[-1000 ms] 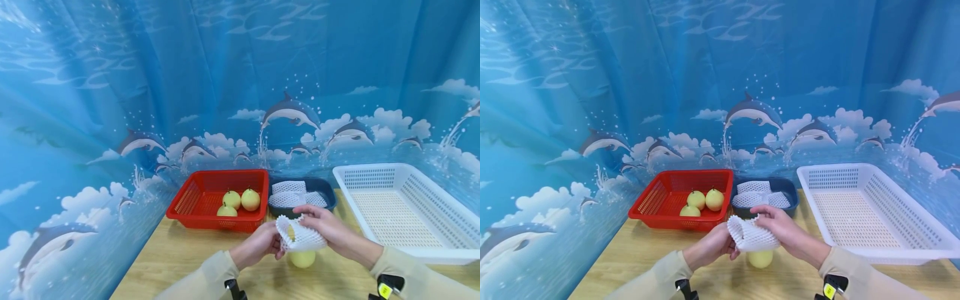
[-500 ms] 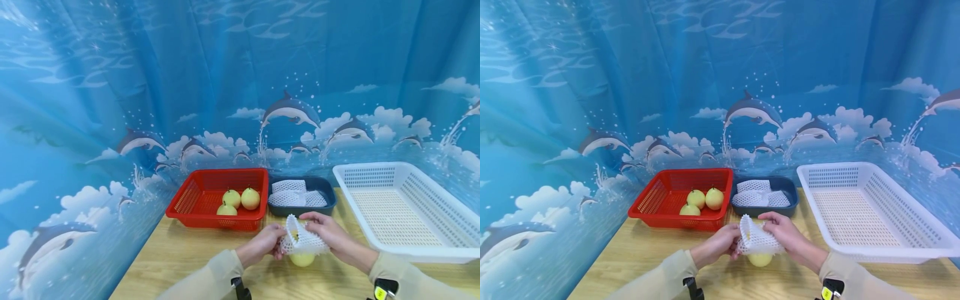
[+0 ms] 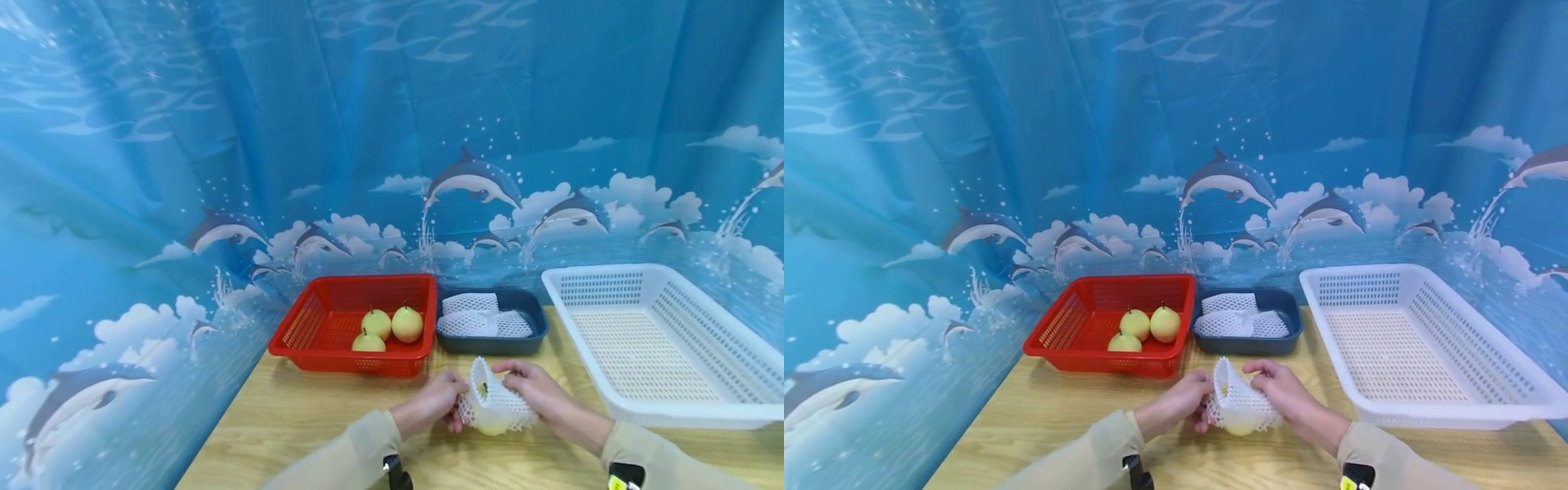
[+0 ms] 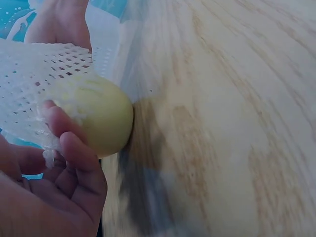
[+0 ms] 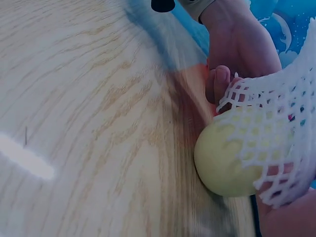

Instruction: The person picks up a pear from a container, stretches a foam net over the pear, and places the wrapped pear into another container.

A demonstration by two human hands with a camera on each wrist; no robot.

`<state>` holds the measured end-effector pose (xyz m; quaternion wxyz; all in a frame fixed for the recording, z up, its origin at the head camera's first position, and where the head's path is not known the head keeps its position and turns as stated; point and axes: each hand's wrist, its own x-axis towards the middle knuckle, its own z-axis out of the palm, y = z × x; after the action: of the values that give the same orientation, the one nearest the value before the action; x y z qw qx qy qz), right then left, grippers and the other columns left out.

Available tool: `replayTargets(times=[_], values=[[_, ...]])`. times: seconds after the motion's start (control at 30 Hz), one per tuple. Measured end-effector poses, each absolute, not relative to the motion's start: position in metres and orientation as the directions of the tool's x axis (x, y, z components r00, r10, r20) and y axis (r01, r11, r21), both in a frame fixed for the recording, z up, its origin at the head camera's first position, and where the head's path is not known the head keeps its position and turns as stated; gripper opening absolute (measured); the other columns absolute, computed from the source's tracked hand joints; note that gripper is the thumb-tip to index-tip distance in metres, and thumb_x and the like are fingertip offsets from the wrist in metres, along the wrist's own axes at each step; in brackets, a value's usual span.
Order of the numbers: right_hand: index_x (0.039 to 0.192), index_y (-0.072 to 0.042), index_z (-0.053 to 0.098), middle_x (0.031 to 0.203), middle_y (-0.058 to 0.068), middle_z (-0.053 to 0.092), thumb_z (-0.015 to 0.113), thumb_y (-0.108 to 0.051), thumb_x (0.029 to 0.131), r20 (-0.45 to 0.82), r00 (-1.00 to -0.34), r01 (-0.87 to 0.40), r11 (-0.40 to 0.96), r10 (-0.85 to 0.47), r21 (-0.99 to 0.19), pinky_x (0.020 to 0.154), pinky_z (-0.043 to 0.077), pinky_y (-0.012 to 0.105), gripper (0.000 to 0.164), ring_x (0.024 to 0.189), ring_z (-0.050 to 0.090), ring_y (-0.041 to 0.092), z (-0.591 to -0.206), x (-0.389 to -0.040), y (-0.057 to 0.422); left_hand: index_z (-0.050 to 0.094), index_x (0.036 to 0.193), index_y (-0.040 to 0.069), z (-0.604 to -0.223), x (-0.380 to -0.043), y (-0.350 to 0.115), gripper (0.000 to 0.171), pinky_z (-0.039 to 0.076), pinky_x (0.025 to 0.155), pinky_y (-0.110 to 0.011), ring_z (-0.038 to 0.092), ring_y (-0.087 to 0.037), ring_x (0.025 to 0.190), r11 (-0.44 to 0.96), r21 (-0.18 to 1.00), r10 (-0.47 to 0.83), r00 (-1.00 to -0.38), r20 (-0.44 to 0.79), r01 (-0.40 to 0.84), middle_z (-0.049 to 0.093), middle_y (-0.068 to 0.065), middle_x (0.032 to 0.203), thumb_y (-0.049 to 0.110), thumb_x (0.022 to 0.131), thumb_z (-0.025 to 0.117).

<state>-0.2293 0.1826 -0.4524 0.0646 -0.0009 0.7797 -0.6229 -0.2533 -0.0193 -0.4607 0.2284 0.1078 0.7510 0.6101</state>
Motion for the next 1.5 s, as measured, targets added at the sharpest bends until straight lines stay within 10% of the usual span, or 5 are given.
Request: replayTargets(times=[0.63, 0.87, 1.23, 1.5], values=[[0.118, 0.005, 0.062, 0.104, 0.01, 0.068, 0.054, -0.006, 0.092, -0.1, -0.993, 0.072, 0.334, -0.068, -0.94, 0.07, 0.048, 0.03, 0.029, 0.084, 0.059, 0.016, -0.465, -0.231, 0.186, 0.049, 0.092, 0.007, -0.467, -0.26, -0.022, 0.012, 0.037, 0.036, -0.02, 0.049, -0.01, 0.038, 0.394, 0.915, 0.415, -0.872, -0.259, -0.084, 0.057, -0.005, 0.055, 0.013, 0.101, 0.046], [0.118, 0.006, 0.061, 0.084, 0.003, 0.062, 0.05, -0.003, 0.093, -0.116, -0.99, 0.083, 0.324, -0.084, -0.942, 0.057, 0.045, 0.027, 0.029, 0.067, 0.053, 0.015, -0.469, -0.23, 0.187, 0.051, 0.088, 0.006, -0.469, -0.26, -0.02, 0.015, 0.035, 0.035, -0.021, 0.047, -0.011, 0.036, 0.449, 0.893, 0.412, -0.879, -0.242, -0.035, 0.053, -0.005, 0.051, 0.009, 0.1, 0.043], [0.105, 0.001, 0.068, 0.086, 0.005, 0.066, 0.064, 0.002, 0.084, 0.026, -0.999, -0.045, 0.534, -0.043, -0.844, 0.076, 0.048, 0.028, 0.021, 0.083, 0.059, 0.014, -0.475, -0.236, 0.189, 0.053, 0.086, 0.01, -0.469, -0.257, -0.017, 0.015, 0.04, 0.033, -0.025, 0.047, -0.011, 0.035, 0.57, 0.815, 0.373, -0.916, -0.149, 0.099, 0.052, -0.004, 0.055, 0.01, 0.099, 0.047], [0.111, -0.005, 0.067, 0.088, 0.002, 0.063, 0.058, 0.008, 0.08, 0.123, -0.991, -0.126, 0.566, -0.044, -0.815, 0.064, 0.046, 0.025, 0.035, 0.072, 0.055, 0.011, -0.472, -0.227, 0.191, 0.063, 0.101, 0.012, -0.462, -0.26, -0.025, 0.013, 0.047, 0.066, -0.027, 0.057, -0.009, 0.07, 0.687, 0.629, 0.403, -0.911, 0.086, 0.363, 0.061, 0.004, 0.079, 0.012, 0.089, 0.058]])
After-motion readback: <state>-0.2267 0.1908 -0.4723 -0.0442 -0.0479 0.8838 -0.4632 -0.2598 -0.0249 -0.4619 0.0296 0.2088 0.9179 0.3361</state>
